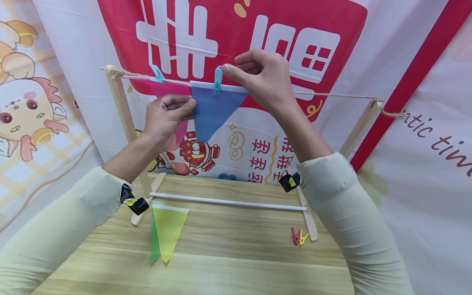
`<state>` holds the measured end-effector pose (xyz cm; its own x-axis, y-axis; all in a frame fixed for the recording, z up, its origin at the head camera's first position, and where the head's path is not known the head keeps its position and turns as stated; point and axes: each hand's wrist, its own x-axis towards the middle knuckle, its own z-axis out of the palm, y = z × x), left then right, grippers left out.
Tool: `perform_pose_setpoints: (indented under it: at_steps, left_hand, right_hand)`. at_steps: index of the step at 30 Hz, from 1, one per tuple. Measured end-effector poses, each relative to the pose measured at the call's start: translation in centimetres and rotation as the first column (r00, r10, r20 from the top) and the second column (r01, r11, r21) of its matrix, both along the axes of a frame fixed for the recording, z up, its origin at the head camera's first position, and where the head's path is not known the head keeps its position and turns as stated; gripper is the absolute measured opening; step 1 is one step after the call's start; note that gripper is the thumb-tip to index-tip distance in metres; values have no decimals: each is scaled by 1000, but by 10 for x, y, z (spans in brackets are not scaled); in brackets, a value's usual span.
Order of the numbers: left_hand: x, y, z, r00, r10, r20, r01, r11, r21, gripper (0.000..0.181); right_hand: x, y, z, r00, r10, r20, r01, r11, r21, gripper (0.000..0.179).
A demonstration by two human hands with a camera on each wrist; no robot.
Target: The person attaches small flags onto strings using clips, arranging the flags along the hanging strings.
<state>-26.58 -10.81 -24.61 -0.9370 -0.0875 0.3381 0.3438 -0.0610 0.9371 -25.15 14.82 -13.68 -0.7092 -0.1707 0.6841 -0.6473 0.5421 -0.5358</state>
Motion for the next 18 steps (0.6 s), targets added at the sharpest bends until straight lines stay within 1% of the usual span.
perform_pose_setpoints:
  at_steps: [5, 11, 18]
  left_hand:
    - [-1, -4, -4, 1000, 6, -5, -6, 999, 46, 36]
    - [-3, -9, -8, 1000, -22, -12, 23, 996, 92, 29]
    - [-3, -12, -11, 999, -36, -15, 37, 995, 89, 30]
  right_hand:
    - [0, 3, -6, 999, 25, -42, -28, 998, -54, 40]
    - [1, 5, -13, 993, 77, -88, -84, 994, -74, 35]
    - [6, 6, -16, 988, 107, -112, -115, 991, -69, 35]
